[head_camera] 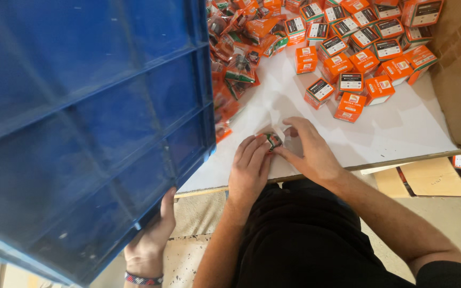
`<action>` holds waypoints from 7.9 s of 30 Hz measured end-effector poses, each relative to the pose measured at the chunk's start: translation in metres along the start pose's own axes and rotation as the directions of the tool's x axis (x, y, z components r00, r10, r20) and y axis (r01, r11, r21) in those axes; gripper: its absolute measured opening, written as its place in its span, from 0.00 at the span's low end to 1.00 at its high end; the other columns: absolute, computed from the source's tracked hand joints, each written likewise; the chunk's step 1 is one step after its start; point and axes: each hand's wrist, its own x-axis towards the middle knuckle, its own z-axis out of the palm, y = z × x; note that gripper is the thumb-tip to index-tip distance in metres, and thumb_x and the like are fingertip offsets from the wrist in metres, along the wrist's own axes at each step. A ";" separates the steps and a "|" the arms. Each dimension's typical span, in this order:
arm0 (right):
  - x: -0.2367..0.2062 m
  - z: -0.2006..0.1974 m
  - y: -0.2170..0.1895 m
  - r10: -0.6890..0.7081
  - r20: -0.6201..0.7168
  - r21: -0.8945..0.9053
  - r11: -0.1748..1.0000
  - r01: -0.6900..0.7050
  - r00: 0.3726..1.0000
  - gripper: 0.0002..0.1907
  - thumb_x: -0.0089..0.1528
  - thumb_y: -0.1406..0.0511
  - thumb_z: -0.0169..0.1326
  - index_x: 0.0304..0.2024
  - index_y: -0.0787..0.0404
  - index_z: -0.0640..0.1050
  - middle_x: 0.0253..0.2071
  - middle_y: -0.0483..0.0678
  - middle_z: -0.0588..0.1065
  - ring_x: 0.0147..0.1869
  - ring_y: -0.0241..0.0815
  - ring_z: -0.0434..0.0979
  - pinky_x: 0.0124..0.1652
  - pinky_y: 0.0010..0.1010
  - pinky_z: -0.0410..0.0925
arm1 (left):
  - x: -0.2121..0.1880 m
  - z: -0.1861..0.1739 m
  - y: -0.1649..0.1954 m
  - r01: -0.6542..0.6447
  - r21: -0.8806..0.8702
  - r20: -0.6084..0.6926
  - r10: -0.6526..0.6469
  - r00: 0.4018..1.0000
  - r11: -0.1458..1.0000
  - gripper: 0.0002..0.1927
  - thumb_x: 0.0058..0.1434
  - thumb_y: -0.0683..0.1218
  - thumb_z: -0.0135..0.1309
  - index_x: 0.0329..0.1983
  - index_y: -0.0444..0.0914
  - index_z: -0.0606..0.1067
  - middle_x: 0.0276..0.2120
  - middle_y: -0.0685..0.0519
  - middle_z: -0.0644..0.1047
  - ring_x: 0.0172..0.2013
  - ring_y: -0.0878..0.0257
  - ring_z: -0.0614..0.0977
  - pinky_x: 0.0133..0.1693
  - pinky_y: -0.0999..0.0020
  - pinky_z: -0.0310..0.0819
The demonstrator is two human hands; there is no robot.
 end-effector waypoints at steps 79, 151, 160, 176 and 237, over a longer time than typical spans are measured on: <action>-0.067 0.218 -0.060 -0.159 0.741 0.571 0.660 -0.488 0.652 0.62 0.51 0.61 0.69 0.74 0.59 0.41 0.69 0.51 0.62 0.69 0.43 0.64 0.61 0.39 0.67 | -0.083 -0.079 -0.081 0.212 0.092 -0.650 -0.102 0.753 0.973 0.38 0.72 0.68 0.43 0.68 0.34 0.60 0.64 0.41 0.60 0.67 0.49 0.62 0.68 0.47 0.59; 0.011 0.019 0.028 0.232 -0.085 0.214 0.954 -0.210 0.969 0.09 0.68 0.64 0.54 0.44 0.65 0.79 0.30 0.49 0.75 0.32 0.35 0.71 0.35 0.29 0.68 | 0.216 0.029 -0.161 -0.476 0.542 0.473 0.216 0.854 0.693 0.08 0.53 0.45 0.60 0.36 0.46 0.84 0.56 0.53 0.74 0.68 0.50 0.64 0.67 0.32 0.52; 0.003 0.014 0.021 0.262 -0.119 0.279 0.935 -0.221 0.958 0.12 0.71 0.68 0.46 0.53 0.60 0.79 0.25 0.45 0.71 0.30 0.30 0.68 0.34 0.25 0.67 | 0.218 0.018 -0.107 -0.480 0.565 0.424 0.263 0.867 0.671 0.09 0.52 0.43 0.58 0.37 0.43 0.82 0.44 0.55 0.78 0.61 0.55 0.71 0.68 0.28 0.46; 0.000 -0.014 -0.056 0.056 0.043 -0.055 0.997 -0.053 0.998 0.12 0.61 0.65 0.58 0.46 0.60 0.75 0.33 0.53 0.81 0.36 0.52 0.84 0.36 0.39 0.74 | 0.044 -0.082 0.023 -0.045 -0.202 0.442 0.132 0.887 0.978 0.16 0.46 0.31 0.53 0.41 0.28 0.75 0.51 0.36 0.72 0.44 0.44 0.81 0.43 0.55 0.80; -0.003 0.023 -0.024 -0.353 0.067 -0.497 0.799 0.338 0.933 0.19 0.61 0.57 0.58 0.51 0.56 0.79 0.56 0.53 0.66 0.65 0.59 0.64 0.62 0.52 0.58 | -0.026 -0.031 -0.012 -0.026 -0.042 -0.073 0.023 0.997 0.999 0.23 0.59 0.46 0.68 0.54 0.36 0.75 0.53 0.48 0.77 0.55 0.48 0.80 0.57 0.56 0.78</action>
